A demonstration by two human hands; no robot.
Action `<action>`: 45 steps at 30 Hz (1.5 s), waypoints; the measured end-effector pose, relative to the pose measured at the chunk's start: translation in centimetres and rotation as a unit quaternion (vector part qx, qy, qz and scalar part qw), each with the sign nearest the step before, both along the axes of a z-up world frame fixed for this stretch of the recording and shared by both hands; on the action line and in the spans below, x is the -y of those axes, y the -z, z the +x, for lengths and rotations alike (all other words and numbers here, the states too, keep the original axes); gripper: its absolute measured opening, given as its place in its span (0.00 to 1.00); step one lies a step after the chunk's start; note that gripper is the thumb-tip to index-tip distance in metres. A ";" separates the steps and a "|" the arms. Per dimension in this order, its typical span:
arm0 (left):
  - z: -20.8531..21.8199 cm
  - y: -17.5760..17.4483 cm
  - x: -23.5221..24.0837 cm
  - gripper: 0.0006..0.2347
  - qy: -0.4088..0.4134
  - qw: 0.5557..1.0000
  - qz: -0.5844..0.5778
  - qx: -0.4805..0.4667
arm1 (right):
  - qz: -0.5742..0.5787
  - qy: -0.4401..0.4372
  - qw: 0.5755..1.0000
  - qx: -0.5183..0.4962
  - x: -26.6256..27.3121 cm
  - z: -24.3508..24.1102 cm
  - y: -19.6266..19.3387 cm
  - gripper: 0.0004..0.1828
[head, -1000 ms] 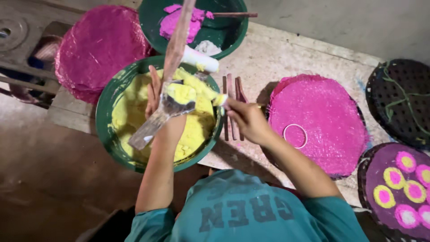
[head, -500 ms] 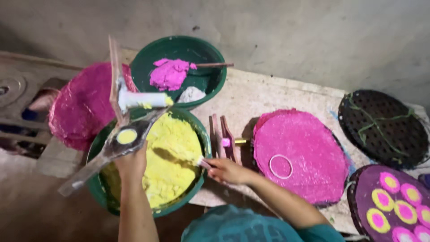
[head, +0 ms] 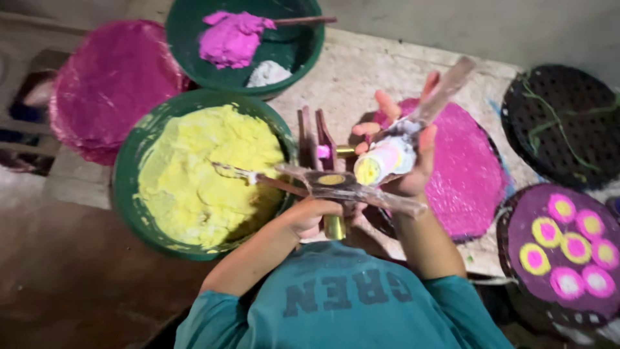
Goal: The person scoops yellow dough into a manual press and extrudes circular shapes onto a pink glittery mat. They repeat this process to create multiple yellow rings, then switch to pink dough to form additional circles on the same mat.
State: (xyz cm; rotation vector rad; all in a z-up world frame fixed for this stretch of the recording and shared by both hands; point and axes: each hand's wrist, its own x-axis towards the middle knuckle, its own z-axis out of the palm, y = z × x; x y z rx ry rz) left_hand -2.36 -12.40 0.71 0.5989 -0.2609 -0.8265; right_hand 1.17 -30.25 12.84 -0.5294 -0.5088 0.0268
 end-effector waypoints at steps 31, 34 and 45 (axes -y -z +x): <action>8.5 -5.8 12.9 0.47 0.058 0.899 0.066 0.428 | -0.397 -0.230 0.869 -0.186 28.6 -11.0 6.8 0.64; 9.0 -5.1 14.4 0.41 0.030 0.953 -0.282 0.111 | -0.347 -0.336 0.848 -0.219 29.0 -12.4 7.1 0.62; 10.7 -1.8 19.5 0.19 -0.050 0.939 -0.334 0.071 | -0.525 -0.334 0.729 -0.285 32.5 -6.3 3.7 0.49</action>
